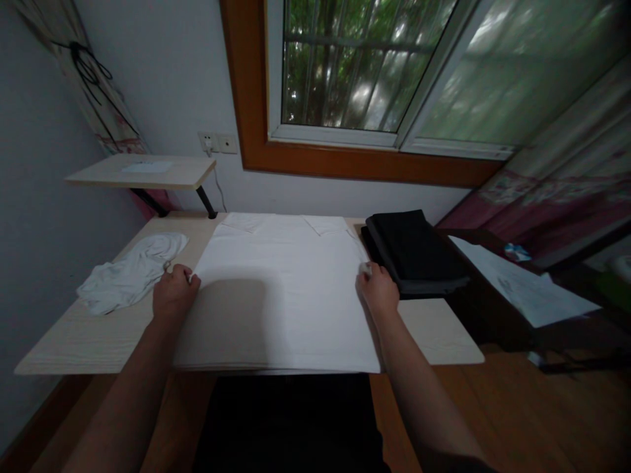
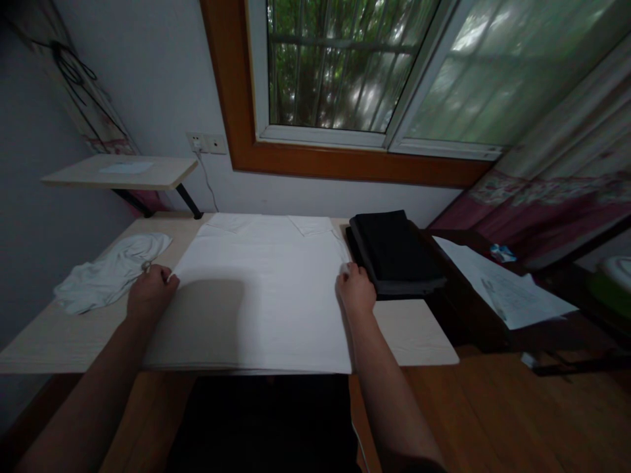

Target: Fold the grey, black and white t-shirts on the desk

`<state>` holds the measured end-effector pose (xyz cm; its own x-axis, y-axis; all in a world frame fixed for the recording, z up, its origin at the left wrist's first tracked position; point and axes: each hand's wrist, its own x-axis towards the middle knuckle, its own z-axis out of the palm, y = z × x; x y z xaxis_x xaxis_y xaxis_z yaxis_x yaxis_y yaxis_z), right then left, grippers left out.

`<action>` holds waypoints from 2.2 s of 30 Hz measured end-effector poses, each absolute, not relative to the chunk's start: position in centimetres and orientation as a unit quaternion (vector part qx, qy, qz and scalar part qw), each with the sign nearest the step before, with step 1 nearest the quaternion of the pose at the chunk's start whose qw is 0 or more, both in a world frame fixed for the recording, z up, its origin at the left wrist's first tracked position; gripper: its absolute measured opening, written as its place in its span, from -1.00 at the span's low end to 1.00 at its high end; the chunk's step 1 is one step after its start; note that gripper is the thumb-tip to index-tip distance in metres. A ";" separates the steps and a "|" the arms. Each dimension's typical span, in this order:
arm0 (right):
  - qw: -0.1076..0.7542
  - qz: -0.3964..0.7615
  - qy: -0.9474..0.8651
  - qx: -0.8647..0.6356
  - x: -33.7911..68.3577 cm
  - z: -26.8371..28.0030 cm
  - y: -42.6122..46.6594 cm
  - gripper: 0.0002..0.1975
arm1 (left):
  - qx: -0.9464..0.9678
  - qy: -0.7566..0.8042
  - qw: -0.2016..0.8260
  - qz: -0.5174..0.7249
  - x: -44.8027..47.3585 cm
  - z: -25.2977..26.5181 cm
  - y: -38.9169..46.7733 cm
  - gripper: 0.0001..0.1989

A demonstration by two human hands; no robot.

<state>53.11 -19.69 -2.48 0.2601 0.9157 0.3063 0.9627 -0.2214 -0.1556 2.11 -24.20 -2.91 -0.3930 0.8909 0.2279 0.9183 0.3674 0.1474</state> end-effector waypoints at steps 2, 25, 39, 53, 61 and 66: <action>0.159 -0.071 -0.602 -0.779 53.1 -2.3 -19.9 -0.65 | -0.549 -0.826 0.046 -0.120 2.1 -2.8 -24.3 -0.58; 0.044 -0.121 -0.638 -0.759 53.8 -2.4 -22.3 -0.56 | -0.645 -0.742 0.155 -0.099 1.4 -4.3 -27.3 -0.62; 0.027 -0.063 -0.644 -0.762 55.2 -2.1 -24.7 -0.55 | -0.636 -0.768 0.062 -0.032 1.2 -2.7 -30.3 -0.52; 0.207 0.130 -0.656 -0.714 56.7 -2.2 -22.1 -0.54 | -0.682 -0.724 0.025 -0.107 -1.5 -3.3 -24.3 -0.51; 0.318 0.303 -0.618 -0.652 54.9 1.2 -19.9 -0.54 | -0.659 -0.729 0.049 -0.180 -0.8 -4.2 -19.1 -0.59; 0.365 0.368 -0.607 -0.602 51.1 4.8 -17.9 -0.50 | -0.690 -0.688 0.026 -0.223 -0.8 -4.9 -18.8 -0.65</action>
<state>51.11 -17.86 4.82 -0.0075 1.0000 0.0006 0.4627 0.0040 -0.8865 -0.77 -18.83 -4.91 -0.0452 0.9382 0.3432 0.9613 -0.0526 0.2704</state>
